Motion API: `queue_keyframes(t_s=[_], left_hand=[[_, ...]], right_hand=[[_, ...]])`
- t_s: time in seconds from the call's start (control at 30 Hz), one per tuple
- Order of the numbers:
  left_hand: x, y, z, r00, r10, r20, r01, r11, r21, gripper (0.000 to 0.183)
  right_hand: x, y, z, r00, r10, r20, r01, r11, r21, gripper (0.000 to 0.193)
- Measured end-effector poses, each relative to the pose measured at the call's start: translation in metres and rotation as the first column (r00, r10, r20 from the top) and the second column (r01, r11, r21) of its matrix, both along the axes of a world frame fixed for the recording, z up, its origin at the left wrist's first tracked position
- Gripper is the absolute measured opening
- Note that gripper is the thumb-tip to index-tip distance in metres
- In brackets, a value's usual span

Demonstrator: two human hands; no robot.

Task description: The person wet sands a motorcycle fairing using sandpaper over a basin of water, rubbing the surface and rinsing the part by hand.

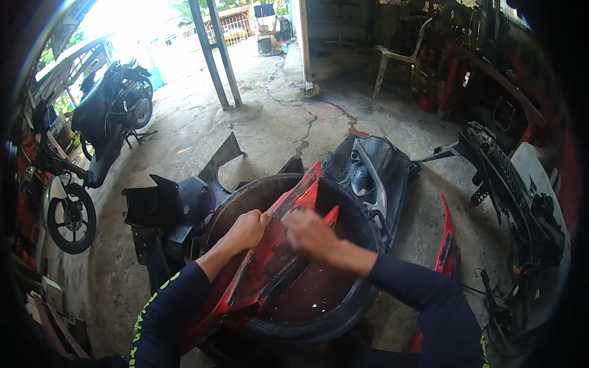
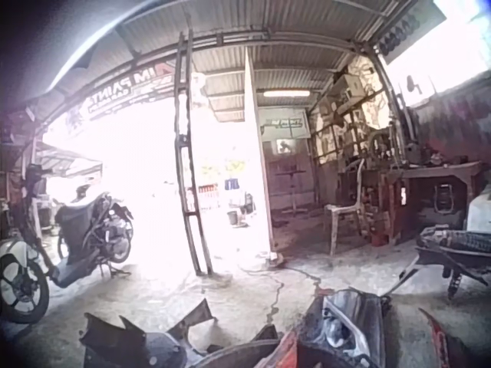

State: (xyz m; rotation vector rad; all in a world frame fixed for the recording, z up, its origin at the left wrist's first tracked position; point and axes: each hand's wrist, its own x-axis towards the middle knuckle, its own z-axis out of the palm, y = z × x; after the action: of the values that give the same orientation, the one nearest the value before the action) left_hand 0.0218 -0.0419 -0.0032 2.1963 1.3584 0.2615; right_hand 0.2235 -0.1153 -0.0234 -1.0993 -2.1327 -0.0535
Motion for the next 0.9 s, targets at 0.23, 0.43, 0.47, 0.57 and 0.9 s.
queue_keyframes(t_s=[0.23,0.43,0.47,0.57,0.9], left_hand=[[0.009,0.000,0.005,1.000,0.004,0.000,-0.004,1.000,-0.002,0.058],[0.020,-0.004,0.018,0.998,-0.062,-0.008,0.061,0.998,-0.010,0.058],[0.007,-0.004,0.017,0.999,-0.030,-0.021,0.030,1.000,-0.009,0.058],[0.002,0.000,0.001,1.000,0.003,0.002,-0.003,1.000,0.005,0.058],[0.001,-0.002,-0.002,0.998,0.002,0.059,-0.004,0.999,0.038,0.058]], right_hand=[[0.010,-0.003,0.014,0.961,-0.064,0.268,0.106,0.984,-0.145,0.030],[0.070,0.042,-0.025,0.951,-0.308,0.005,0.303,0.932,-0.197,0.012],[0.044,0.037,-0.017,0.960,-0.278,-0.007,0.271,0.942,-0.199,0.012],[-0.024,-0.012,0.007,1.000,-0.005,0.004,0.003,0.960,0.281,0.016],[0.010,0.011,0.003,0.970,-0.114,0.214,0.091,0.989,0.116,0.013]])
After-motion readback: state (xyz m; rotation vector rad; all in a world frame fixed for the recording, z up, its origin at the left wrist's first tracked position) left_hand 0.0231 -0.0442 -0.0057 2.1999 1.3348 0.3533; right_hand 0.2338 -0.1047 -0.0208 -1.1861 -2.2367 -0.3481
